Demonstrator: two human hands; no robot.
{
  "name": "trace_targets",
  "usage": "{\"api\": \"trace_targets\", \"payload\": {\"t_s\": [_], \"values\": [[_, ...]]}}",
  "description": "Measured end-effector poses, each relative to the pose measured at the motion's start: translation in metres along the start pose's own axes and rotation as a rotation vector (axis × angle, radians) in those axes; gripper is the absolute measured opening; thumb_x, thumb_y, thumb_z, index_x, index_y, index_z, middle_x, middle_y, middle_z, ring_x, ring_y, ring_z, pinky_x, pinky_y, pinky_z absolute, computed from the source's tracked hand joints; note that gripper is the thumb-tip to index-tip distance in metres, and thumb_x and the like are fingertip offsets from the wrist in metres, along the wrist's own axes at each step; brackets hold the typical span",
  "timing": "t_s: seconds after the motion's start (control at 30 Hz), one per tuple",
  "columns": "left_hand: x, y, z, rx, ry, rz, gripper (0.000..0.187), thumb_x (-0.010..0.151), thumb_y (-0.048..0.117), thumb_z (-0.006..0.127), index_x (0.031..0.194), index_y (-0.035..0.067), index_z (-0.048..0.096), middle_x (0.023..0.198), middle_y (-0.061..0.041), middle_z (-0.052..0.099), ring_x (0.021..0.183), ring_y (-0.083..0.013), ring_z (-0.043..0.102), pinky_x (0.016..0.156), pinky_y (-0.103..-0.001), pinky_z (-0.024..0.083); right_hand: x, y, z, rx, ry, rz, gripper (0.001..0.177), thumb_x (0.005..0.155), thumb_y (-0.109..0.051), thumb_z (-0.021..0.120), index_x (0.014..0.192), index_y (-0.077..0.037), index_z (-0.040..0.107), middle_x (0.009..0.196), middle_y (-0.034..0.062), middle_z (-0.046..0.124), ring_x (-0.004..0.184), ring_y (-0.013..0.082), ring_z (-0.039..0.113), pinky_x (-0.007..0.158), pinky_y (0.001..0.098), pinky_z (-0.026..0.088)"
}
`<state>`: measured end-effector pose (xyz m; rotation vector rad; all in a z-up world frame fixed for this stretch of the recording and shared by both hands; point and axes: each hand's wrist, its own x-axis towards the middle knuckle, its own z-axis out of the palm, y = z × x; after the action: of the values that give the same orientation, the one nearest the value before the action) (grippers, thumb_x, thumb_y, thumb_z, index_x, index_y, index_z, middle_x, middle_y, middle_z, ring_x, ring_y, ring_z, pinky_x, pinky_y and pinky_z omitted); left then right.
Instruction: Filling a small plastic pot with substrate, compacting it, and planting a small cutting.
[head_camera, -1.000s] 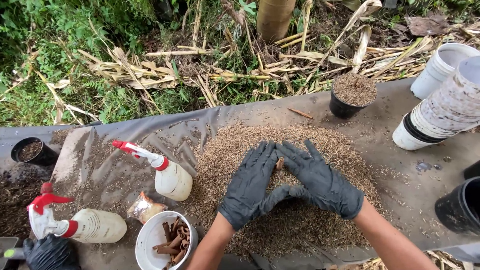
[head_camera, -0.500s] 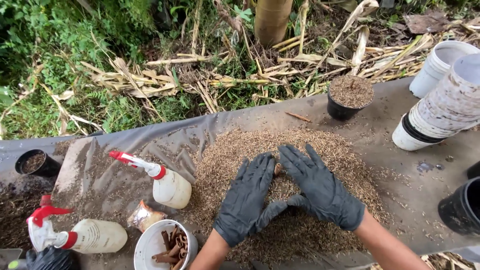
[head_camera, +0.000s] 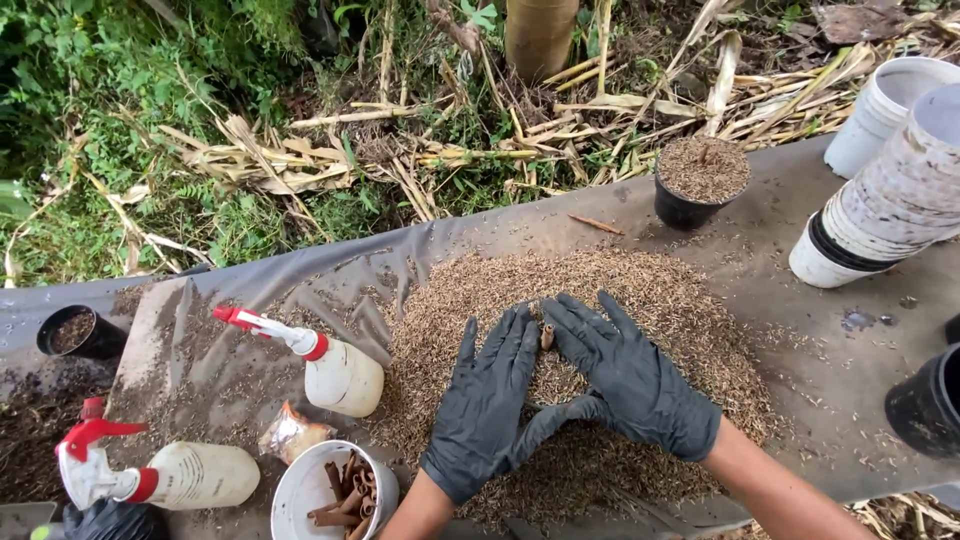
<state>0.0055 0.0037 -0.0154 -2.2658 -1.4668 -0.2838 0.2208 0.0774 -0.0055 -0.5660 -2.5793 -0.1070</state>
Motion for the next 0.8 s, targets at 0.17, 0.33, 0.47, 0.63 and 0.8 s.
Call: {"api": "trace_targets", "payload": {"t_s": [0.17, 0.33, 0.47, 0.63, 0.8], "values": [[0.000, -0.001, -0.007, -0.154, 0.012, 0.014, 0.097, 0.101, 0.074, 0.013, 0.162, 0.000, 0.019, 0.169, -0.020, 0.028, 0.158, -0.0365, 0.024, 0.129, -0.061, 0.002, -0.012, 0.002, 0.014, -0.040, -0.025, 0.015, 0.104, 0.093, -0.046, 0.061, 0.165, -0.003, 0.000, 0.170, 0.0223, 0.019, 0.157, 0.0385, 0.024, 0.127, 0.0629, 0.013], [0.002, 0.005, -0.012, 0.048, -0.005, 0.006, 0.110, 0.094, 0.083, 0.007, 0.161, -0.002, 0.023, 0.169, -0.021, 0.027, 0.157, -0.0388, 0.024, 0.126, -0.069, 0.007, -0.013, 0.002, 0.008, -0.061, -0.047, -0.020, 0.102, 0.075, -0.002, 0.056, 0.164, -0.001, 0.007, 0.169, 0.0261, 0.021, 0.158, 0.0417, 0.023, 0.128, 0.0627, 0.015], [0.016, -0.010, -0.026, -0.360, -0.063, -0.033, 0.104, 0.095, 0.078, 0.006, 0.161, -0.001, 0.015, 0.169, -0.024, 0.017, 0.159, -0.0370, 0.016, 0.125, -0.064, -0.004, 0.006, 0.015, -0.010, 0.061, -0.084, 0.036, 0.091, 0.100, -0.063, 0.031, 0.164, -0.004, 0.005, 0.172, 0.0209, 0.013, 0.160, 0.0369, 0.013, 0.129, 0.0547, 0.006], [0.030, -0.017, -0.021, -0.425, -0.083, -0.001, 0.096, 0.100, 0.071, 0.009, 0.162, -0.003, 0.007, 0.171, -0.023, 0.013, 0.160, -0.0353, 0.013, 0.127, -0.058, -0.006, 0.015, 0.033, -0.004, 0.209, -0.222, -0.024, 0.081, 0.103, -0.059, 0.032, 0.165, -0.013, 0.006, 0.165, 0.0254, 0.028, 0.154, 0.0411, 0.026, 0.125, 0.0631, 0.004], [0.029, -0.011, -0.027, -0.538, 0.041, 0.001, 0.091, 0.102, 0.065, 0.027, 0.157, -0.007, 0.029, 0.163, -0.025, 0.038, 0.155, -0.0426, 0.029, 0.128, -0.062, 0.002, 0.005, 0.033, 0.001, 0.211, -0.078, -0.116, 0.087, 0.101, -0.029, 0.054, 0.167, -0.020, -0.002, 0.173, 0.0205, 0.015, 0.161, 0.0389, 0.017, 0.128, 0.0665, 0.004]]}}
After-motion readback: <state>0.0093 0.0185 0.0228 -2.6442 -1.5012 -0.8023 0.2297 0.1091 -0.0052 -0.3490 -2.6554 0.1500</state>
